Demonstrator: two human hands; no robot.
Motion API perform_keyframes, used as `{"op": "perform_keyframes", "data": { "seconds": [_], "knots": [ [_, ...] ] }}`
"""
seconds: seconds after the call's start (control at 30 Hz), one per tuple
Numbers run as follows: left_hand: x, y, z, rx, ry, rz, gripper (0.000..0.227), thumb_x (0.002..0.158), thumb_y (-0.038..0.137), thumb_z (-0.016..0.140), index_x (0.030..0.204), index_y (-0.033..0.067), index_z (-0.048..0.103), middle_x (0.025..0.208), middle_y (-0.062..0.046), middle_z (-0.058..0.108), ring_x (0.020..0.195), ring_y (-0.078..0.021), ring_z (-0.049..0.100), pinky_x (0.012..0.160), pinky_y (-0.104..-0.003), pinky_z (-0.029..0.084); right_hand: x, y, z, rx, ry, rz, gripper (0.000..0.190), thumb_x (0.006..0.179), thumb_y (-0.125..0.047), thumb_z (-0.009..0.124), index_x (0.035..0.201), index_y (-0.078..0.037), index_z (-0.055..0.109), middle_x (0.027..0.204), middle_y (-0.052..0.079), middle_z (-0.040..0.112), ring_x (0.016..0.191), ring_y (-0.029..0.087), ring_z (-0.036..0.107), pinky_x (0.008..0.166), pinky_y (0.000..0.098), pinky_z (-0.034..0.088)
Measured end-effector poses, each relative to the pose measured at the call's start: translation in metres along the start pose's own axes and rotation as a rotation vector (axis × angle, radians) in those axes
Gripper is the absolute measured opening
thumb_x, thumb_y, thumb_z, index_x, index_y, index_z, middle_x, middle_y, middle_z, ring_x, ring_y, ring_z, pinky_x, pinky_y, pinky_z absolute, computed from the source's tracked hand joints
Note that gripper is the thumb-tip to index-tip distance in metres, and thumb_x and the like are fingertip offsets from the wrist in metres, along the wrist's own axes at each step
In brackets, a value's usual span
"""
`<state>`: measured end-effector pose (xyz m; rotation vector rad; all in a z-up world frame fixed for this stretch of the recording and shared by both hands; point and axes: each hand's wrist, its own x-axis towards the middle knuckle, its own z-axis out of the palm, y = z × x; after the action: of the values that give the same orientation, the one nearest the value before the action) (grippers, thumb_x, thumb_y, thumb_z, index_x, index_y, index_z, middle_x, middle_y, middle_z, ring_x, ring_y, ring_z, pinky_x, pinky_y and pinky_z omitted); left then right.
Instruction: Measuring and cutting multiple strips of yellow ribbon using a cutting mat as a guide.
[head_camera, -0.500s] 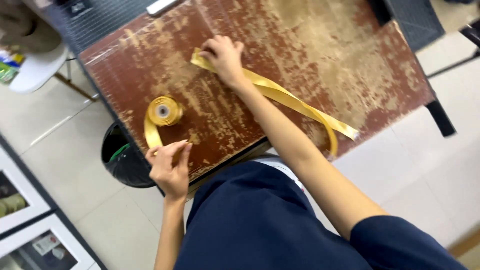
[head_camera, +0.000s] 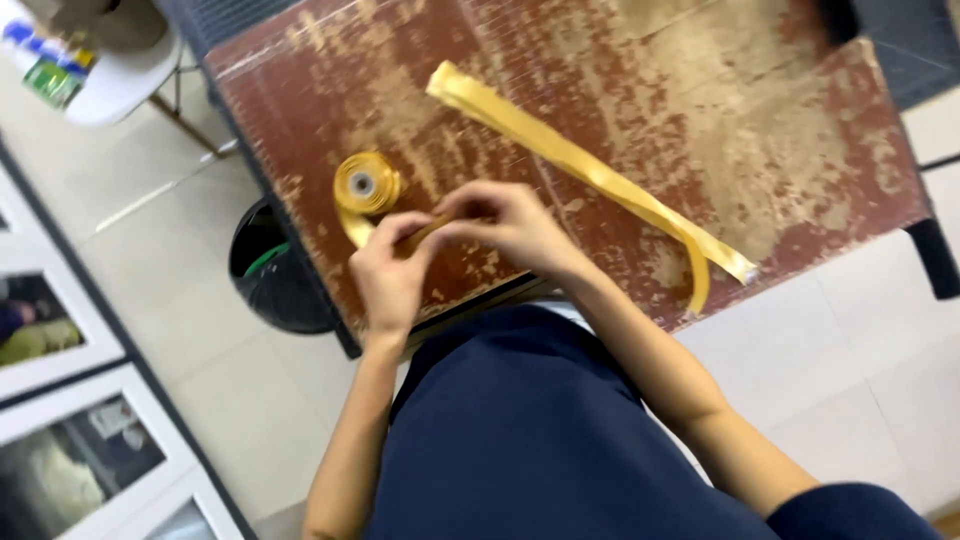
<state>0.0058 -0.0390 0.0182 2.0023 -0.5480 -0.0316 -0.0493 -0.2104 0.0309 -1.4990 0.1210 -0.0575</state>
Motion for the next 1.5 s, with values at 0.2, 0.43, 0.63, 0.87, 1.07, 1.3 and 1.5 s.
{"op": "perform_keyframes", "data": {
  "seconds": [0.2, 0.43, 0.63, 0.87, 1.07, 1.3, 1.5],
  "knots": [
    [0.002, -0.012, 0.003, -0.003, -0.101, 0.009, 0.025, 0.078, 0.035, 0.089, 0.094, 0.0222, 0.075, 0.08, 0.003, 0.074, 0.084, -0.0154, 0.071, 0.092, -0.03, 0.048, -0.019, 0.014, -0.019, -0.123, 0.264, 0.001, 0.017, 0.084, -0.007, 0.084, 0.098, -0.003, 0.076, 0.081, 0.01, 0.071, 0.077, 0.014, 0.067, 0.073, 0.0304, 0.056],
    [0.005, -0.063, -0.015, 0.325, -0.229, 0.312, 0.026, 0.097, 0.044, 0.067, 0.114, 0.0244, 0.067, 0.105, 0.008, 0.069, 0.102, -0.0104, 0.063, 0.106, -0.041, 0.028, -0.078, -0.032, -0.073, -0.349, 0.422, 0.215, 0.019, 0.09, -0.005, 0.082, 0.106, -0.001, 0.074, 0.088, 0.014, 0.071, 0.079, 0.019, 0.068, 0.08, 0.0323, 0.056],
    [0.015, -0.087, -0.029, 0.55, -0.302, 0.335, 0.052, 0.088, -0.007, 0.056, 0.133, 0.0193, 0.061, 0.141, -0.005, 0.052, 0.131, -0.0251, 0.046, 0.102, -0.044, 0.023, -0.141, -0.02, -0.141, -0.349, 0.642, 0.219, 0.016, 0.098, 0.001, 0.077, 0.11, -0.005, 0.069, 0.099, 0.006, 0.068, 0.087, 0.01, 0.065, 0.084, 0.0169, 0.056],
    [0.028, -0.087, 0.005, 0.581, -0.361, 0.442, 0.067, 0.078, -0.017, 0.053, 0.132, 0.021, 0.063, 0.148, -0.009, 0.039, 0.135, -0.0258, 0.036, 0.105, -0.048, 0.021, -0.2, 0.001, -0.194, -0.168, 0.813, 0.236, 0.013, 0.105, -0.01, 0.073, 0.111, -0.016, 0.063, 0.108, 0.001, 0.069, 0.096, 0.009, 0.072, 0.092, 0.0129, 0.064],
    [0.042, -0.083, 0.023, 0.624, -0.376, 0.443, 0.066, 0.071, -0.018, 0.054, 0.126, 0.0187, 0.058, 0.136, -0.008, 0.044, 0.128, -0.0277, 0.044, 0.107, -0.058, 0.02, -0.234, 0.006, -0.21, -0.251, 0.856, 0.25, 0.016, 0.107, -0.009, 0.069, 0.117, -0.018, 0.06, 0.117, -0.002, 0.065, 0.103, 0.007, 0.068, 0.101, 0.0142, 0.063],
    [0.046, -0.075, 0.034, 0.696, -0.366, 0.435, 0.074, 0.067, -0.022, 0.052, 0.126, 0.0217, 0.057, 0.125, -0.011, 0.04, 0.116, -0.0282, 0.043, 0.103, -0.06, 0.025, -0.25, 0.019, -0.224, -0.276, 0.84, 0.221, 0.012, 0.112, -0.017, 0.067, 0.122, -0.016, 0.06, 0.117, -0.002, 0.064, 0.103, 0.007, 0.065, 0.101, 0.0161, 0.06],
    [0.057, -0.067, 0.02, 0.658, -0.337, 0.243, 0.048, 0.085, -0.009, 0.06, 0.12, 0.0236, 0.063, 0.135, -0.009, 0.042, 0.127, -0.0304, 0.035, 0.108, -0.063, 0.02, -0.392, 0.188, -0.405, -0.029, 0.897, 0.659, 0.015, 0.11, -0.049, 0.054, 0.112, -0.035, 0.053, 0.107, -0.017, 0.053, 0.102, 0.001, 0.05, 0.096, 0.0273, 0.04]
  ]
}}
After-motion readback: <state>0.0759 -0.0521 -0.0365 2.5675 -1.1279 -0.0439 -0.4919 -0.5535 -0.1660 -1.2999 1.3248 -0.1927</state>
